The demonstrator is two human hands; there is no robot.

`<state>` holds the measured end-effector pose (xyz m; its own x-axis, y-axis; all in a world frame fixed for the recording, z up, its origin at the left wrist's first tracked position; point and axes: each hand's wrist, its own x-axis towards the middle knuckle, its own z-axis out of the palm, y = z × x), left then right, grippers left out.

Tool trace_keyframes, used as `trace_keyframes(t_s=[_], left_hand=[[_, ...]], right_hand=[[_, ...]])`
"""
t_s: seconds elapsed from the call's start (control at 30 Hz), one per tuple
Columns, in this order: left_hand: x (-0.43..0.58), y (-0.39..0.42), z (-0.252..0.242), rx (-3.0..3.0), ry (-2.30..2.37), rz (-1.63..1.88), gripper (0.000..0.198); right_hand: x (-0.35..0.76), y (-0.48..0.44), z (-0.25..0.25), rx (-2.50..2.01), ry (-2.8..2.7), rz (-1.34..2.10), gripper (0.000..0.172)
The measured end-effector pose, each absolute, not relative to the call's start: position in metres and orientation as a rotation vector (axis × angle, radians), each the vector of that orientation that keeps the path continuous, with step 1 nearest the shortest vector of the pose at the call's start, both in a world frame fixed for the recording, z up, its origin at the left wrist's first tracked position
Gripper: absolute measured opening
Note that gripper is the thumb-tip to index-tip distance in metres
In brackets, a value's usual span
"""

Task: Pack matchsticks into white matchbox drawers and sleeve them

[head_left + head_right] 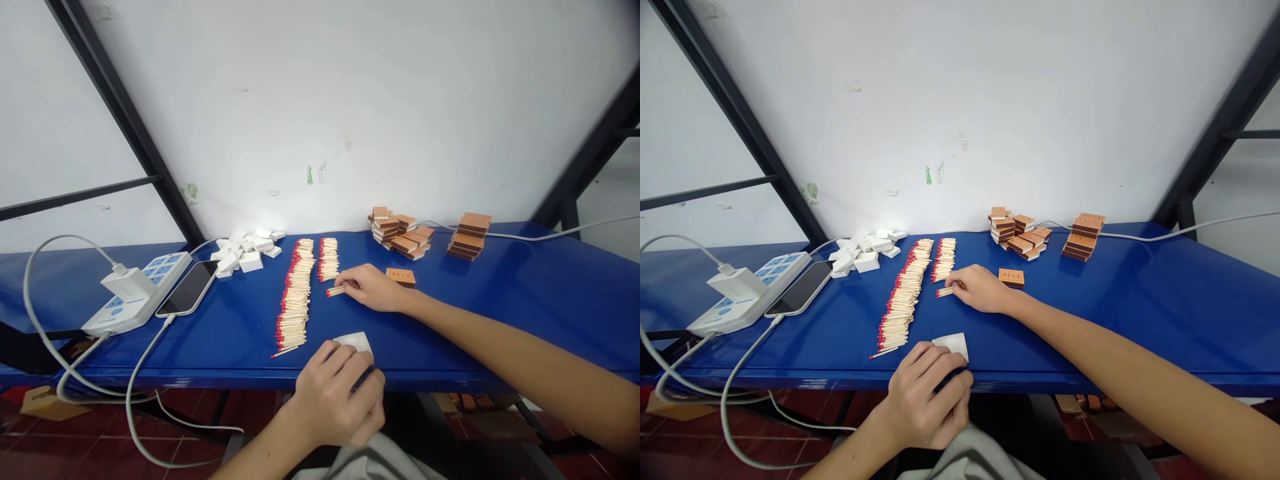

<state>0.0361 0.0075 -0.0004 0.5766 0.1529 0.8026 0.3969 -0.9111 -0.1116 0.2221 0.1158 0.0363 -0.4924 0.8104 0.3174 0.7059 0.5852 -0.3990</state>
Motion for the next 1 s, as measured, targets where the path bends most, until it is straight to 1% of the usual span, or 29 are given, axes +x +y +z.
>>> trace_keyframes(t_s=[0.17, 0.33, 0.43, 1.0], left_hand=[[0.0366, 0.0079, 0.0004, -2.537, -0.449, -1.268, 0.011], [0.0363, 0.0078, -0.0001, -2.544, -0.438, -1.258, 0.012], [0.0361, 0.0077, -0.0006, -2.542, -0.442, -1.254, 0.012], [0.0359, 0.0076, -0.0003, -2.549, -0.439, -1.232, 0.012]], right_hand=[[0.2231, 0.1159, 0.0349, -1.211, -2.347, 0.284, 0.027], [0.224, 0.1164, 0.034, -1.203, -2.337, 0.29, 0.039], [0.2235, 0.116, 0.0354, -1.246, -2.355, 0.28, 0.043], [0.2226, 0.1168, 0.0352, -1.273, -2.386, 0.264, 0.042]])
